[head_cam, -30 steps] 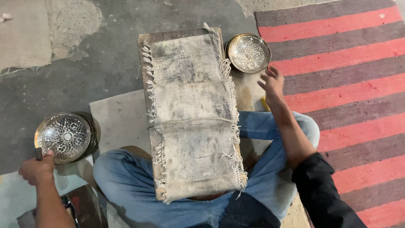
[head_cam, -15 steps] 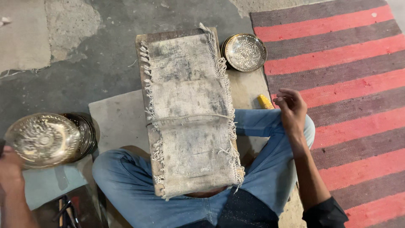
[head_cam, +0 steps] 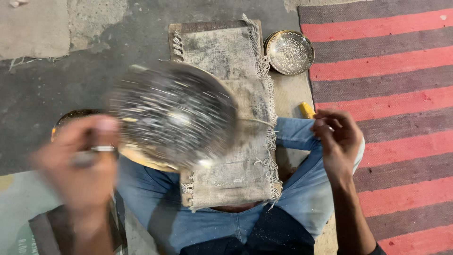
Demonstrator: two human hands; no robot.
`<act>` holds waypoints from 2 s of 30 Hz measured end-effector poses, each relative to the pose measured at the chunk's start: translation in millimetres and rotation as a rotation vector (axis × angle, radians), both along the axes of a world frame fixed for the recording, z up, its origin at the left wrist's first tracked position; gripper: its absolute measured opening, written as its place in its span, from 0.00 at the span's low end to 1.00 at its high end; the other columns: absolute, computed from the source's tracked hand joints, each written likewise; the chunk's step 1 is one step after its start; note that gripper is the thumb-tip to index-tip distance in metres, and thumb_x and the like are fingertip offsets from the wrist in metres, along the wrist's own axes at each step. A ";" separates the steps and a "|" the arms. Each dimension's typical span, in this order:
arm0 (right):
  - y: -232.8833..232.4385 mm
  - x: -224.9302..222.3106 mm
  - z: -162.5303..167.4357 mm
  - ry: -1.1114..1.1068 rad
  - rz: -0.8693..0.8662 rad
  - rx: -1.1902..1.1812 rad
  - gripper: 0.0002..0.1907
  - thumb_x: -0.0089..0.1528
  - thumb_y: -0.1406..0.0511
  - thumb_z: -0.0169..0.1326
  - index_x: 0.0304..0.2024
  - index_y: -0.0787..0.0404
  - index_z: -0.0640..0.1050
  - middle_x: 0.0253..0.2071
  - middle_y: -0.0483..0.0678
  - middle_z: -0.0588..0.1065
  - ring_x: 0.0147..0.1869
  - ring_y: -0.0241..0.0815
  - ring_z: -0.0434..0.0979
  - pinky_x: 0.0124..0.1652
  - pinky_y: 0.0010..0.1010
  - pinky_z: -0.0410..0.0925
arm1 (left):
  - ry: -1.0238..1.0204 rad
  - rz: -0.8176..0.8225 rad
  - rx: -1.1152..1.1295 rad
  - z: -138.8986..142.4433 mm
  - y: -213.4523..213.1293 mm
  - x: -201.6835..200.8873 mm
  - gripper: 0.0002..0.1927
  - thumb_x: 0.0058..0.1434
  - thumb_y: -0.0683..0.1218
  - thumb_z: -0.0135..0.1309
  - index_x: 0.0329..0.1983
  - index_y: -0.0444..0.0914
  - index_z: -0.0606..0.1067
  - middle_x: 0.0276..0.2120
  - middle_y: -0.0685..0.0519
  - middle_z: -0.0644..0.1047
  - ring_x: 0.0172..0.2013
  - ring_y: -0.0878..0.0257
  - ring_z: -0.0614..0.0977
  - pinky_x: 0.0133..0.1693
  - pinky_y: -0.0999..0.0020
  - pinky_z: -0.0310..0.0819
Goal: The person sits cross-legged on the floor with a decorative brass plate resting on a cloth pad on their lap. They hold a metal punch against the plate's patterned surface with one hand and strike it with a wooden mallet in the other, repositioning the punch repeatedly to work the embossed design, occasionally rotating the plate.
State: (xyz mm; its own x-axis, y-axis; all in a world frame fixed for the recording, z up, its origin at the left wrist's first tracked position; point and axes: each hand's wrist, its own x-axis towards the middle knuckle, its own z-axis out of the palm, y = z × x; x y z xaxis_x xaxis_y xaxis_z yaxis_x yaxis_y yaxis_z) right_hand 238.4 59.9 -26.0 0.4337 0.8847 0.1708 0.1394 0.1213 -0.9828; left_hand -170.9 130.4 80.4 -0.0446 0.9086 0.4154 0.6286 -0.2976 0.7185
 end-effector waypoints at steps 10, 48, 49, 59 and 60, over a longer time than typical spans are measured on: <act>-19.1 -23.2 -5.6 0.006 0.114 -0.117 0.10 0.67 0.74 0.53 0.51 0.67 0.76 0.47 0.47 0.78 0.47 0.31 0.79 0.48 0.22 0.73 | -0.140 -0.157 -0.202 -59.0 -18.3 83.7 0.07 0.64 0.40 0.62 0.41 0.31 0.81 0.25 0.53 0.78 0.22 0.71 0.73 0.25 0.73 0.64; -20.7 -64.5 -9.1 0.062 0.267 -0.160 0.22 0.67 0.76 0.48 0.65 0.71 0.69 0.57 0.52 0.77 0.62 0.38 0.76 0.62 0.27 0.66 | 0.307 -0.817 -0.165 9.0 132.1 158.9 0.08 0.69 0.45 0.58 0.35 0.42 0.85 0.32 0.54 0.85 0.22 0.63 0.79 0.22 0.63 0.65; -20.9 -66.6 -10.3 0.064 0.259 -0.132 0.22 0.67 0.76 0.48 0.65 0.71 0.69 0.58 0.53 0.77 0.63 0.39 0.75 0.62 0.28 0.66 | 0.273 -0.826 -0.122 8.6 131.3 158.6 0.07 0.67 0.45 0.60 0.34 0.41 0.85 0.31 0.54 0.85 0.23 0.65 0.79 0.23 0.65 0.66; -22.0 -81.3 -9.9 0.045 0.206 -0.095 0.21 0.67 0.77 0.48 0.64 0.71 0.70 0.58 0.53 0.77 0.62 0.39 0.77 0.61 0.28 0.69 | 0.152 -0.770 -0.151 1.0 117.3 149.4 0.05 0.63 0.46 0.64 0.34 0.40 0.86 0.26 0.52 0.85 0.19 0.66 0.78 0.21 0.65 0.64; -22.5 -81.7 -10.2 0.044 0.201 -0.091 0.21 0.67 0.77 0.48 0.64 0.71 0.70 0.58 0.53 0.77 0.62 0.39 0.77 0.62 0.28 0.69 | 0.138 -0.765 -0.147 0.0 116.1 148.1 0.05 0.63 0.46 0.64 0.34 0.40 0.86 0.26 0.52 0.85 0.20 0.67 0.79 0.21 0.65 0.65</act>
State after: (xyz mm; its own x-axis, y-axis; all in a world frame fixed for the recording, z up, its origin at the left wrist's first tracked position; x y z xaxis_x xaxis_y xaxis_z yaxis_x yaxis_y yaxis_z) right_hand 156.7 37.4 -36.2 0.2521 0.9651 0.0714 0.0778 0.0533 -0.9955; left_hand -22.8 246.5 80.4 0.6579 0.7122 0.2450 0.3738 -0.5912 0.7147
